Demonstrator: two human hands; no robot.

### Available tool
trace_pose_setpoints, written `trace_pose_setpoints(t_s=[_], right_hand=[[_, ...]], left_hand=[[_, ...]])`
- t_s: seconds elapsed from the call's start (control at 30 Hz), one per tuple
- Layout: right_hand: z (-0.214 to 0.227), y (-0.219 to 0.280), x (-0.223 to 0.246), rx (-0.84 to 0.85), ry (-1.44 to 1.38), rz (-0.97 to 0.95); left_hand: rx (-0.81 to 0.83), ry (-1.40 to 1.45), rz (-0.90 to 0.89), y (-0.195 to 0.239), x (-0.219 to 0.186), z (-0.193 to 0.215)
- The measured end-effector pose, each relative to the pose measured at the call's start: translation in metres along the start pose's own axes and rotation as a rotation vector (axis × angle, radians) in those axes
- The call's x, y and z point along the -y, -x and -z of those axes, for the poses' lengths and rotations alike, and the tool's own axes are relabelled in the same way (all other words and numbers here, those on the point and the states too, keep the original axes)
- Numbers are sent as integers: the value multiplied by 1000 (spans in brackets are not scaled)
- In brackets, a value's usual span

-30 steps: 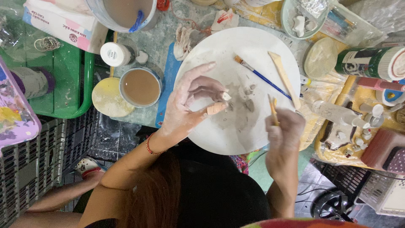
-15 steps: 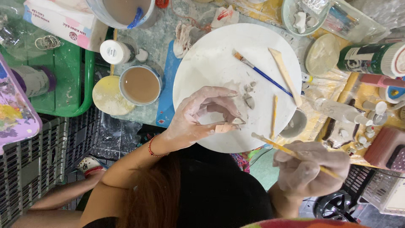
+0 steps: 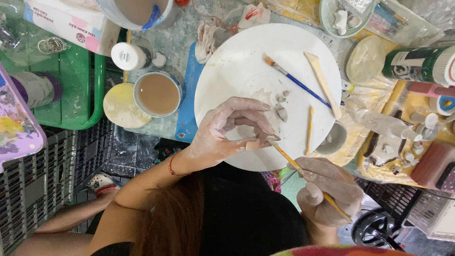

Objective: The person shapes and details a small clay object using a wooden tool and a thin brush. The person applies a liquid from a bottle onto the clay and smooths the surface while holding the object in their hand.

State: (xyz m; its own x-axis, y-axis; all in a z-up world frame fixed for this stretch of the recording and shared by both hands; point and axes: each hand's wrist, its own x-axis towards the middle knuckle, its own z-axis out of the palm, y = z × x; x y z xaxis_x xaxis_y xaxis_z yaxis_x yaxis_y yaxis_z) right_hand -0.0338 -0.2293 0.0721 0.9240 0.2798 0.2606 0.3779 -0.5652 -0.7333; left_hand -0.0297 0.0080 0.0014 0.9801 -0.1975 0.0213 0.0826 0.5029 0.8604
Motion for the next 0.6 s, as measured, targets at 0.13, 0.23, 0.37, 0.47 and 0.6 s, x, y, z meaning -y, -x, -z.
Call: trace_pose_setpoints(t_s=[0.13, 0.23, 0.37, 0.47, 0.6], right_hand=[[3, -3, 3, 81, 15, 27], [0, -6, 6, 73, -10, 84], [2, -10, 11, 107, 75, 100], [2, -10, 10, 108, 79, 103], [-1, -4, 4, 3, -34, 66]], left_hand=[[7, 6, -33, -1, 1, 2], [-2, -23, -23, -3, 3, 1], [-21, -29, 39, -5, 6, -3], [-34, -4, 68, -6, 9, -5], [-65, 1, 88, -6, 11, -7]])
